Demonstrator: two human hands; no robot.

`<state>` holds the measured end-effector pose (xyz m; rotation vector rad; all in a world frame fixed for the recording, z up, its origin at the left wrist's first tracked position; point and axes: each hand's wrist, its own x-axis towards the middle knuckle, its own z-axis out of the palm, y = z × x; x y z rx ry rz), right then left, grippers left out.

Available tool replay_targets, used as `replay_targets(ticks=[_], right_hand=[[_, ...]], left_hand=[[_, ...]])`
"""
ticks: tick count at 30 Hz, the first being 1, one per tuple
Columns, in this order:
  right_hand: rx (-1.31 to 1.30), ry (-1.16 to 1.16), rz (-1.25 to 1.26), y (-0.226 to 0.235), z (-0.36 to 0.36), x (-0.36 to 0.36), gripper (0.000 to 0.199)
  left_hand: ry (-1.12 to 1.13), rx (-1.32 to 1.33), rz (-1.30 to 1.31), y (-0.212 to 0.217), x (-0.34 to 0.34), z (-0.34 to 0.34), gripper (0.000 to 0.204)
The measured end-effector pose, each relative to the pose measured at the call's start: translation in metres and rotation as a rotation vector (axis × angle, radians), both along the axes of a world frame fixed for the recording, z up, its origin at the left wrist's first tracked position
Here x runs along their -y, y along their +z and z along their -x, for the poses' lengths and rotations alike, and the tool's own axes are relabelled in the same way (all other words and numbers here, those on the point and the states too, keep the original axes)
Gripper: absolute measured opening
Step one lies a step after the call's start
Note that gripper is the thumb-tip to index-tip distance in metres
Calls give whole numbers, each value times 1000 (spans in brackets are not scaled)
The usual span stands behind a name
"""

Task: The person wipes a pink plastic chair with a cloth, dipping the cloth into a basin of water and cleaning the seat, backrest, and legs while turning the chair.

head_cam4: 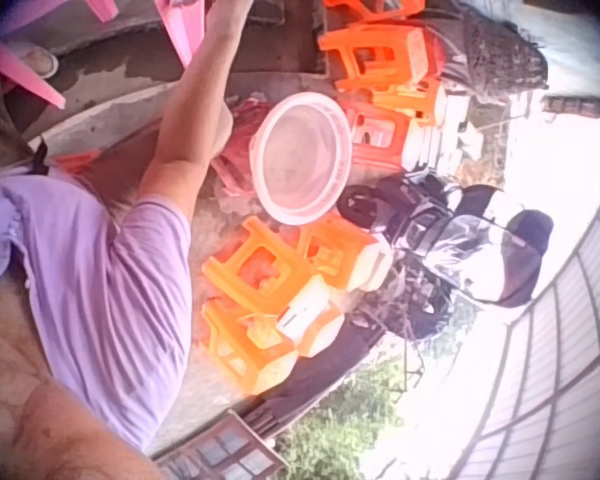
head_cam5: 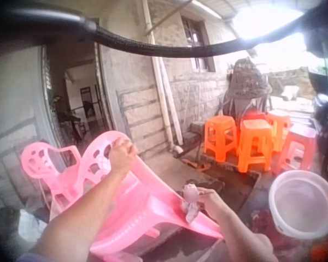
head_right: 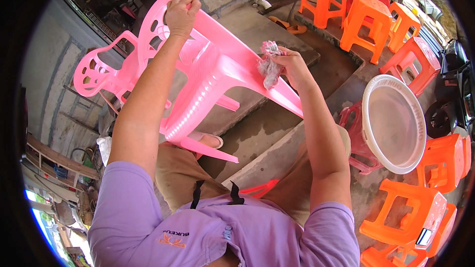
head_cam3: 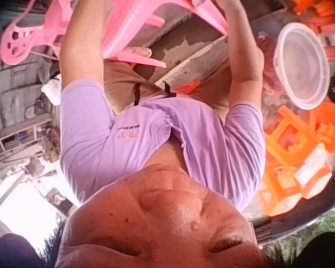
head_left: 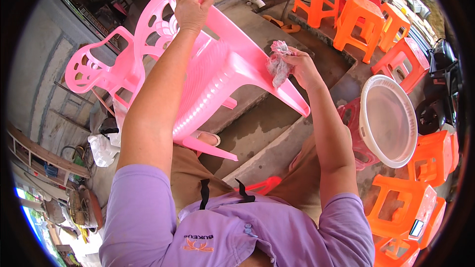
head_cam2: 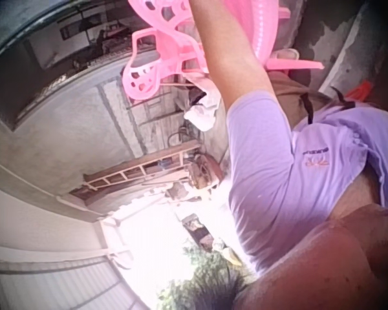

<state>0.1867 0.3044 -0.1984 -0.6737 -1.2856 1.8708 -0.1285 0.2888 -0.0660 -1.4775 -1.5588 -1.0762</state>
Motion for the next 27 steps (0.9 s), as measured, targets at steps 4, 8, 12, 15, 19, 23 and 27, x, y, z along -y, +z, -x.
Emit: replay_targets(ticks=[4,8,12,15,19,23,27], right_hand=[[537,-243,-598,-36,5,-19,26],[150,-104,-245,-3,15,-1,26],[777,-213,-422,13,11,7,28],[208,-5,-278,7,9,0,33],[158,-78,-379,-10,14,-8,34],[622,-204,-961,-15,9,-7,41],[56,60,-166,14,3,4,41]], left_hand=[[3,17,10,-2,2,5,18],[29,-13,-14,-2,6,20,18],[-3,23,-18,-4,7,21,18],[-14,13,-3,0,2,14,16],[-36,33,-2,-1,-2,-1,17],[-16,10,-13,-1,-5,2,17],[38,11,0,0,0,10,18]])
